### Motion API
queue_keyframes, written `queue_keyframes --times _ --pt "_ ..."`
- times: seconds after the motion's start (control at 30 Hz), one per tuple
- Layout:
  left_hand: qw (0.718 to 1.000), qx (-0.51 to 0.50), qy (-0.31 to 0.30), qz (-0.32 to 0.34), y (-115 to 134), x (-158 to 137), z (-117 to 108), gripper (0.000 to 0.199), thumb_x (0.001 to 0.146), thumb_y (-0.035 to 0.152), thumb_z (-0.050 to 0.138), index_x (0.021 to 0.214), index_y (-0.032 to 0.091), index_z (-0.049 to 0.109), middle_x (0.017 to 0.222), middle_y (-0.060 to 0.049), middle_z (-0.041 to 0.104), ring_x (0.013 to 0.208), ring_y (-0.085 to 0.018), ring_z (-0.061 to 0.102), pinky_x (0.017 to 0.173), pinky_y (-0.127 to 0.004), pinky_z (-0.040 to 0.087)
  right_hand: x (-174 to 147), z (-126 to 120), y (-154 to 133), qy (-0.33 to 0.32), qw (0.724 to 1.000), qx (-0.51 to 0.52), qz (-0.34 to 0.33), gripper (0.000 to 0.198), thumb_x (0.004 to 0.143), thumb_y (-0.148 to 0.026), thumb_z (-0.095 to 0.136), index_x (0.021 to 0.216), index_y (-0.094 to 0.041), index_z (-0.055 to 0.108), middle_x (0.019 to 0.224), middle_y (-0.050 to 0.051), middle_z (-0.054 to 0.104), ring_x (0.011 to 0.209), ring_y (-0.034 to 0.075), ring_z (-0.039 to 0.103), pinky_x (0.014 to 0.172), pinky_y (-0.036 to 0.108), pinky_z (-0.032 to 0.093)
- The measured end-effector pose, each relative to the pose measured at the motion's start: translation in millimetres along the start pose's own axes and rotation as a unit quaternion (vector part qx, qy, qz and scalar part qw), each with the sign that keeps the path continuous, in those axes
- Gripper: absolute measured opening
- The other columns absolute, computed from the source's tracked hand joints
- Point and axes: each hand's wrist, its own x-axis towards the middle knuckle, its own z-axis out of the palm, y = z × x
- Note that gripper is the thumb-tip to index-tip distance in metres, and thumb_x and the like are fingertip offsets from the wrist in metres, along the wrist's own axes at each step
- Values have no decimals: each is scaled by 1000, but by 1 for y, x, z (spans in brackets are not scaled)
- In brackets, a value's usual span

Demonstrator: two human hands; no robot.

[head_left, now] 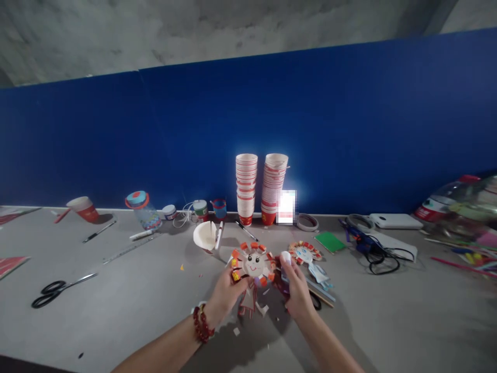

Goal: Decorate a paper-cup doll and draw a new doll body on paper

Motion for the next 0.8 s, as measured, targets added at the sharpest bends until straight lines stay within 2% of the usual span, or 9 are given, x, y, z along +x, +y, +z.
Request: queue_keyframes --times 0.13,0.33,0.43,0.53,0.63,0.7,0.73,0.8 --pt "997 33 -59 36 -3 4 -4 40 71 25 79 109 18 67 114 -10 72 104 -25 68 94 -36 52 -1 -1 0 -31 998 -51 -13 50 57 -50 88 91 -21 63 65 -6 57 48 10 49 38 20 41" --pt "993 66 -75 60 0 7 -6 44 76 28 77 116 19 63 119 -11 70 109 -26 66 99 -39 49 -2 -4 1 -63 992 -97 -52 47 66 -51 83 92 -21 60 65 -7 53 49 9 47 40 19 40" --pt "990 76 -94 66 4 6 -4 41 75 30 78 113 20 65 116 -10 71 107 -27 66 98 -39 50 1 -5 5 -61 990 -119 -51 48 63 -49 85 92 -21 59 63 -7 53 47 9 47 40 20 40" --pt "988 78 -119 67 9 3 -4 42 78 34 76 117 22 64 114 -11 71 105 -28 67 94 -39 52 4 -5 7 -35 994 -94 -48 50 60 -44 88 94 -21 59 64 -7 55 50 10 50 44 20 42" --pt "984 94 -132 80 22 0 -17 49 76 34 78 121 23 64 116 -13 69 106 -29 66 94 -40 52 3 -4 5 -12 997 -60 -43 53 55 -41 90 93 -22 59 64 -7 57 52 12 53 47 21 45" --pt "977 142 -108 115 35 2 -38 52 73 30 81 122 24 65 122 -13 66 111 -30 63 101 -41 46 1 -2 0 -6 998 -42 -39 53 53 -40 91 91 -22 59 65 -6 59 52 13 55 48 23 47" --pt "951 235 -72 187 43 5 -52 49 77 32 78 123 25 65 125 -12 64 116 -30 60 105 -41 43 -1 -1 -2 -4 999 -37 -37 53 52 -40 91 90 -22 59 65 -6 59 52 13 56 48 24 48" --pt "869 394 -6 298 60 15 -84 48 79 34 74 125 25 63 132 -12 59 129 -32 49 115 -46 31 -3 1 -6 -2 999 -33 -35 52 51 -40 91 87 -21 59 65 -5 60 52 13 56 47 23 48"
